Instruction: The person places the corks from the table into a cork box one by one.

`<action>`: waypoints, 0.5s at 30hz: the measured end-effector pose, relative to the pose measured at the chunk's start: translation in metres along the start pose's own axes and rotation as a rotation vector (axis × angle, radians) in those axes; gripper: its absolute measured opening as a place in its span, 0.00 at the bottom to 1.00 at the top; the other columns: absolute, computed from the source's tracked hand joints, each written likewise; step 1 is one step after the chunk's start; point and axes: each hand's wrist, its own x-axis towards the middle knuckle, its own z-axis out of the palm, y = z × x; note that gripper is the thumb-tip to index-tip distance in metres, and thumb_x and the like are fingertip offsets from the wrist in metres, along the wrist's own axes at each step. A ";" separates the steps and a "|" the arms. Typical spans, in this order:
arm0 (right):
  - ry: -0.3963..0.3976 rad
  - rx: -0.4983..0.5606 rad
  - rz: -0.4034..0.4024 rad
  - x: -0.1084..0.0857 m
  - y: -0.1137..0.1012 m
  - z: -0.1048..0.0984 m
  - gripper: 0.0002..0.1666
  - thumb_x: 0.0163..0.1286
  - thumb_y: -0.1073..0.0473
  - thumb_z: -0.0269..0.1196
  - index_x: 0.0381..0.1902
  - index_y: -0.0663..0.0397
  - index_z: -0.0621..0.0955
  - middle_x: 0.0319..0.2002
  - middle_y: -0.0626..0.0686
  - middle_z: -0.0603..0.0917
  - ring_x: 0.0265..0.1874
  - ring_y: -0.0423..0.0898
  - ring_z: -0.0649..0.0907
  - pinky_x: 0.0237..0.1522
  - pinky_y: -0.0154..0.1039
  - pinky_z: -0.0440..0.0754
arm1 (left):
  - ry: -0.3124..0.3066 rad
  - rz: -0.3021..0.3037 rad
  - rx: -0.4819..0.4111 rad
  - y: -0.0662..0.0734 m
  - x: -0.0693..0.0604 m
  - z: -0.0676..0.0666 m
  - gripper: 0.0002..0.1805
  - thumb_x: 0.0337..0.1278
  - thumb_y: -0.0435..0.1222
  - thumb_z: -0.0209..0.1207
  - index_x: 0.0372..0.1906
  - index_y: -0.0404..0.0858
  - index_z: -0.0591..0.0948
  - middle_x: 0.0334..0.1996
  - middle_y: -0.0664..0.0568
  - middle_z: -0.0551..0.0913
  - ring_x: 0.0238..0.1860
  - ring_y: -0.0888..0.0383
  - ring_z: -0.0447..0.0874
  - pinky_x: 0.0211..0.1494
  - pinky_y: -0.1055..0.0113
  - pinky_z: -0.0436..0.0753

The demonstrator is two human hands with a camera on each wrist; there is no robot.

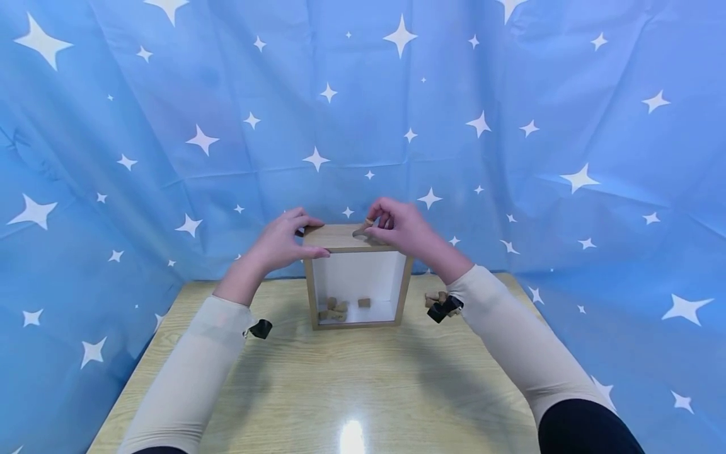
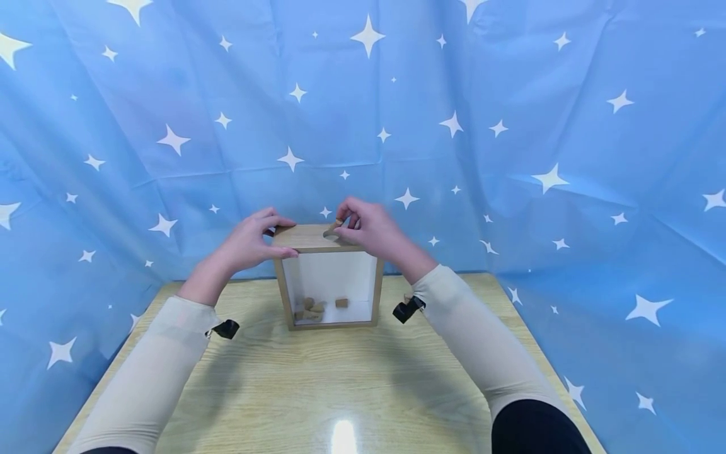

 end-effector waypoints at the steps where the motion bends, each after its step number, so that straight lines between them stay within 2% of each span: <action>1: -0.008 -0.007 -0.007 0.001 0.000 0.001 0.11 0.75 0.63 0.76 0.50 0.54 0.84 0.38 0.52 0.87 0.35 0.48 0.84 0.37 0.42 0.83 | 0.000 0.001 -0.001 0.000 0.000 0.000 0.42 0.56 0.61 0.81 0.72 0.46 0.85 0.50 0.55 0.77 0.52 0.47 0.75 0.54 0.51 0.75; 5: -0.028 -0.022 -0.014 0.006 -0.002 0.006 0.10 0.75 0.63 0.76 0.49 0.54 0.86 0.39 0.50 0.88 0.36 0.46 0.86 0.39 0.44 0.85 | 0.010 0.005 -0.009 0.000 0.000 0.000 0.41 0.56 0.59 0.82 0.72 0.46 0.86 0.49 0.55 0.77 0.51 0.48 0.75 0.53 0.52 0.75; 9: -0.059 -0.039 0.012 0.008 -0.003 0.009 0.06 0.77 0.62 0.74 0.47 0.51 0.87 0.39 0.48 0.89 0.35 0.45 0.86 0.38 0.44 0.85 | 0.013 0.012 -0.012 0.001 0.000 -0.001 0.41 0.56 0.58 0.82 0.72 0.45 0.86 0.50 0.55 0.77 0.50 0.48 0.74 0.53 0.51 0.75; 15: -0.077 -0.063 0.031 0.010 -0.003 0.010 0.05 0.78 0.61 0.73 0.47 0.51 0.87 0.40 0.48 0.90 0.35 0.45 0.86 0.39 0.45 0.86 | 0.005 0.008 -0.010 0.000 0.000 -0.001 0.43 0.56 0.61 0.81 0.73 0.46 0.85 0.50 0.55 0.77 0.49 0.50 0.74 0.53 0.52 0.75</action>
